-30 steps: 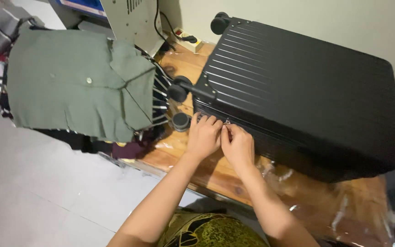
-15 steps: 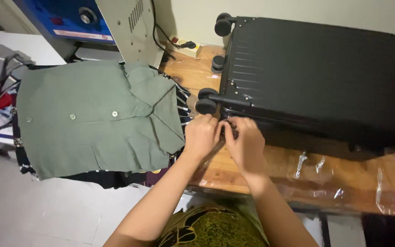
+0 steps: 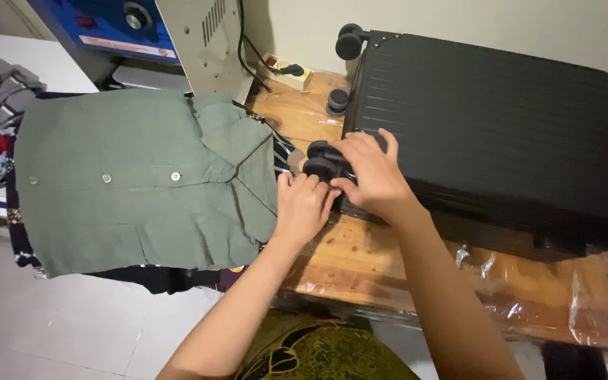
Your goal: Unpacking clothes from a suitcase and placing them into a laundry basket.
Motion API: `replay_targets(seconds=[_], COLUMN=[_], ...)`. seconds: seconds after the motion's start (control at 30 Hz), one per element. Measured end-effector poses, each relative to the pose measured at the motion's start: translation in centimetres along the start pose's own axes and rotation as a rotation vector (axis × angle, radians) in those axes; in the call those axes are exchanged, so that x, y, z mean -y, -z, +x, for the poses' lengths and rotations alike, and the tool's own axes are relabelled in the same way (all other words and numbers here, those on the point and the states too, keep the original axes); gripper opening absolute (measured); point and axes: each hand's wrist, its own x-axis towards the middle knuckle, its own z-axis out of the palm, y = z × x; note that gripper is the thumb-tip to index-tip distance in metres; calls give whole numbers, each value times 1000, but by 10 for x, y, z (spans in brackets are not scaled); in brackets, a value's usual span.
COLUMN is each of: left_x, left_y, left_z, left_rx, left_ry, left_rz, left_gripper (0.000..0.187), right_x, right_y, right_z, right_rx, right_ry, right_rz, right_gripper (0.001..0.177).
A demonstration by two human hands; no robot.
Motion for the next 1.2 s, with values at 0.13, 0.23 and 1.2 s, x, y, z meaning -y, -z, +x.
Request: replay_targets(seconds=[0.13, 0.23, 1.2], left_x=[1, 9, 38], left_y=[-1, -10, -74], left_z=[-3, -7, -62], left_rx=[17, 67, 243], left_ry=[42, 144, 640], left_rz=[-58, -157, -997], left_gripper=[16, 16, 31], right_x=[8, 13, 15], right_y=[-4, -3, 30], right_z=[0, 10, 16], right_rx=[-33, 4, 306], right_ry=[2, -58, -273], right_rz=[-8, -84, 42], right_gripper=[71, 67, 59])
